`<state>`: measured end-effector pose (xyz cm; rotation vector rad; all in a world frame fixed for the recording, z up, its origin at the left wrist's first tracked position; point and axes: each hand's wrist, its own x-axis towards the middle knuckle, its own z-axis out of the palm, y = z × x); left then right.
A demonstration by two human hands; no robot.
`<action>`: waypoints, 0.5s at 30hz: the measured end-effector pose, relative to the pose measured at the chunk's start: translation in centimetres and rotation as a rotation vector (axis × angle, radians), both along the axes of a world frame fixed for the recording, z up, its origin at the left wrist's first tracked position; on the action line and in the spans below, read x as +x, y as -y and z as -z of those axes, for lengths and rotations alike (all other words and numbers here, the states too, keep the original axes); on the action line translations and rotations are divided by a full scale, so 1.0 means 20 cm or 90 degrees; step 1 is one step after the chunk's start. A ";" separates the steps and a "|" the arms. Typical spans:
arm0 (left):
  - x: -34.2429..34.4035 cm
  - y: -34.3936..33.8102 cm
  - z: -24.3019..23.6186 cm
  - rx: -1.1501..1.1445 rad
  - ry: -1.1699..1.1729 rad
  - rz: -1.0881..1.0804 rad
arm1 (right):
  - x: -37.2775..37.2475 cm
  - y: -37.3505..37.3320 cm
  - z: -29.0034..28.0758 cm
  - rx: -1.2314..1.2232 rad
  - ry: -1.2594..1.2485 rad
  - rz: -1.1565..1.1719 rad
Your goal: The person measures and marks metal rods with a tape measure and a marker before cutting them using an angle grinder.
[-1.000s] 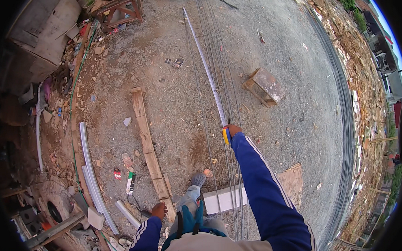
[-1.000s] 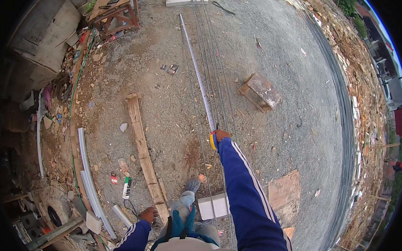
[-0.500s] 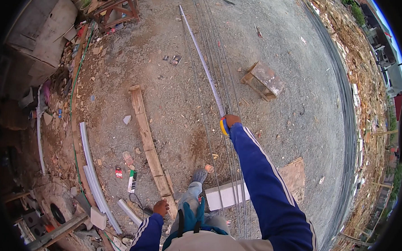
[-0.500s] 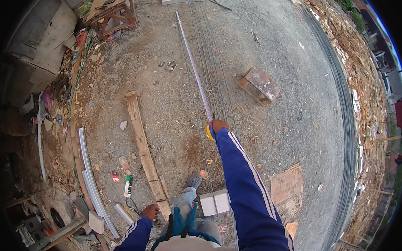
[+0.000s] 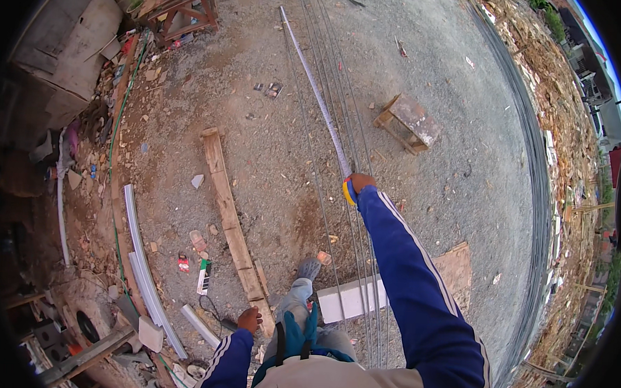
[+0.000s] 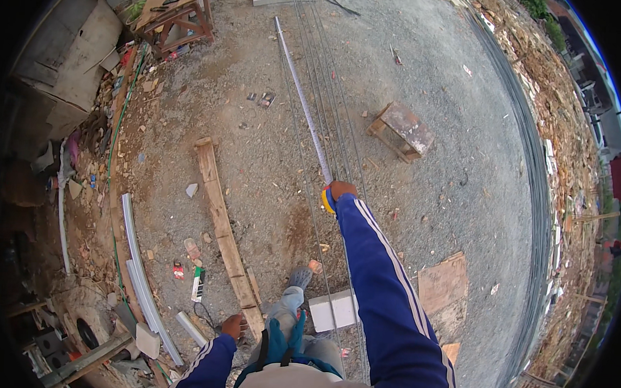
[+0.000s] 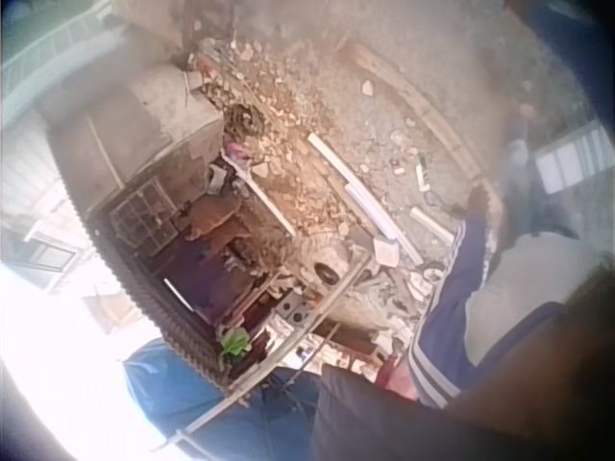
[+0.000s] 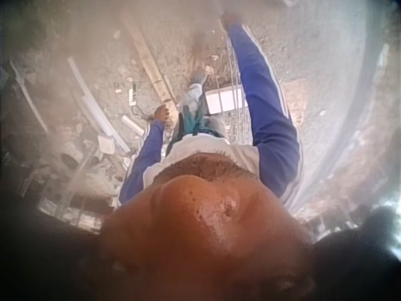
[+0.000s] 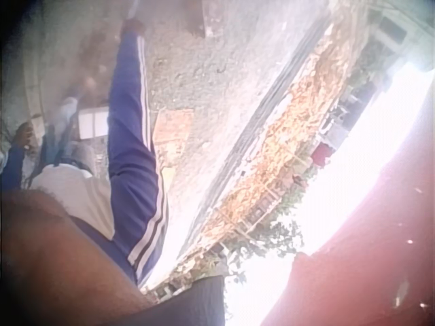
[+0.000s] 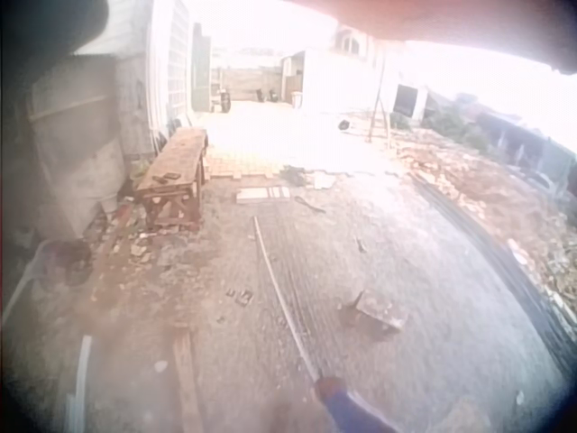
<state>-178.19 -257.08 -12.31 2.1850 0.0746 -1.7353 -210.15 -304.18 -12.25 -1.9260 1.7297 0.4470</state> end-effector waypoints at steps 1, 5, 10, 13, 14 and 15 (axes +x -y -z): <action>0.00 0.00 -0.02 0.005 0.004 0.006 | 0.01 -0.01 -0.01 -0.022 -0.012 -0.022; 0.01 -0.03 -0.02 0.014 0.009 0.015 | 0.02 -0.01 -0.01 -0.052 -0.042 -0.044; -0.03 -0.02 -0.01 0.024 0.020 0.024 | -0.03 0.00 0.00 -0.038 -0.071 -0.046; -0.04 -0.01 0.02 0.021 0.011 0.032 | -0.07 -0.01 0.02 -0.048 -0.072 -0.048; -0.05 0.00 0.04 0.019 0.002 0.034 | -0.08 0.01 0.03 -0.058 -0.064 -0.052; -0.06 0.01 0.05 0.018 0.000 0.032 | -0.10 0.02 0.06 -0.060 -0.066 -0.054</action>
